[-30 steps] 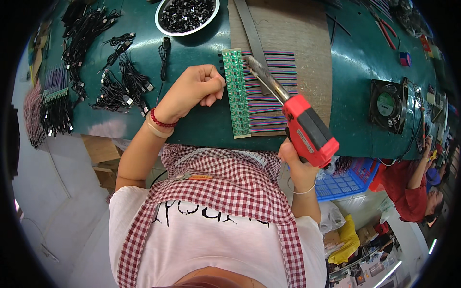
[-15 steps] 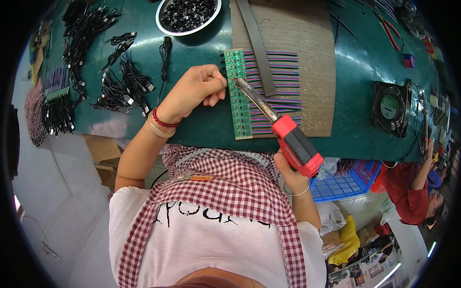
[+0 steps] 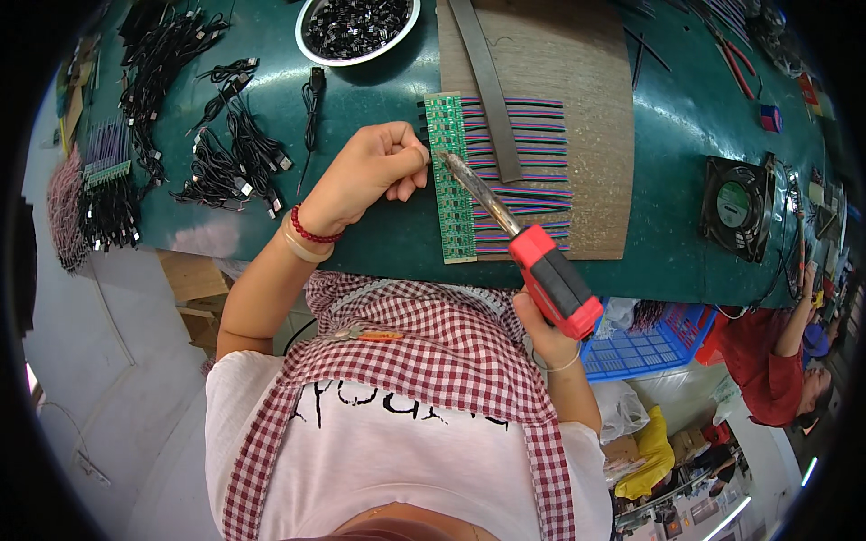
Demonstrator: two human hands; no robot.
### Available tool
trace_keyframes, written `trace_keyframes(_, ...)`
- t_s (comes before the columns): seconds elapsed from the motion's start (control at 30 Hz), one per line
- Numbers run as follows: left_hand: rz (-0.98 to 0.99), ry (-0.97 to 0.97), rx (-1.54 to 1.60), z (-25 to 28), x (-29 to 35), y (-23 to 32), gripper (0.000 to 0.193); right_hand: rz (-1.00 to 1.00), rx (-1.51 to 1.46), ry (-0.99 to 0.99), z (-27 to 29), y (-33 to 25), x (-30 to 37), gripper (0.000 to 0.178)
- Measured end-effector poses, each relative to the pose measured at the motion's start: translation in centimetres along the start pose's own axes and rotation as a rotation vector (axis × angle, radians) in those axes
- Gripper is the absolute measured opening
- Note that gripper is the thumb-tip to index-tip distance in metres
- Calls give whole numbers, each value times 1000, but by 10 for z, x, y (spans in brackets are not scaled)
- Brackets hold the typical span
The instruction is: The person solders cable wires onto circuit boards using a soldering gun, positioning the wires against the boards and applying the tip. They then pick up, organize, and inspect the circuit boards and cables on the work table.
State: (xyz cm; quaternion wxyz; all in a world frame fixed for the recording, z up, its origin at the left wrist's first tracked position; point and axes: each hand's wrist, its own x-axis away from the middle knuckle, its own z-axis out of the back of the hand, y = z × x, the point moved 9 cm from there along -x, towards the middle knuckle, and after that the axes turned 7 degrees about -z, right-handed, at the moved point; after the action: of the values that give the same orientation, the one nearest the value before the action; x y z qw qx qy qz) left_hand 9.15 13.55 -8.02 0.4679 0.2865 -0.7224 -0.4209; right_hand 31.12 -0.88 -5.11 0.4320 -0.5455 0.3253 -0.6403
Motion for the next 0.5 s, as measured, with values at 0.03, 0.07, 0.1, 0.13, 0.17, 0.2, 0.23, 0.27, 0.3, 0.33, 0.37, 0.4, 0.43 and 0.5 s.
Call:
trace_keyframes(0.03,2,3,-1,0,0,0,11,13,-6,-21,0,2,1,10)
trace_keyframes(0.07,4,4,-2,0,0,0,12,25,-13,-40,-1,3,3,11)
trace_keyframes(0.1,4,4,-1,0,0,0,12,25,-12,-39,-1,2,5,11)
trace_keyframes(0.13,1,3,-16,0,0,0,12,21,-18,-14,1,1,7,18)
trace_keyframes(0.17,-1,4,-29,0,-1,0,12,18,-23,10,2,1,8,26)
trace_keyframes(0.2,-2,5,-29,0,-1,0,12,19,-23,8,2,0,6,26)
trace_keyframes(0.23,-1,0,-29,1,-1,0,12,52,-49,-10,1,-4,5,32)
trace_keyframes(0.27,0,-6,-29,1,-1,0,12,84,-76,-27,0,-8,4,38)
trace_keyframes(0.3,-1,-6,-28,0,-1,0,12,84,-75,-27,0,-8,3,38)
trace_keyframes(0.33,4,-2,-23,0,-1,-1,12,69,-68,-20,0,-7,2,36)
trace_keyframes(0.37,8,5,-19,0,-1,-1,12,56,-61,-15,0,-6,1,34)
trace_keyframes(0.4,7,8,-18,1,-1,-1,12,57,-59,-18,0,-5,1,34)
trace_keyframes(0.43,3,7,-21,1,-1,0,12,66,-44,-11,0,-3,2,33)
trace_keyframes(0.5,-1,6,-21,0,-1,0,13,74,-26,-5,2,2,5,32)
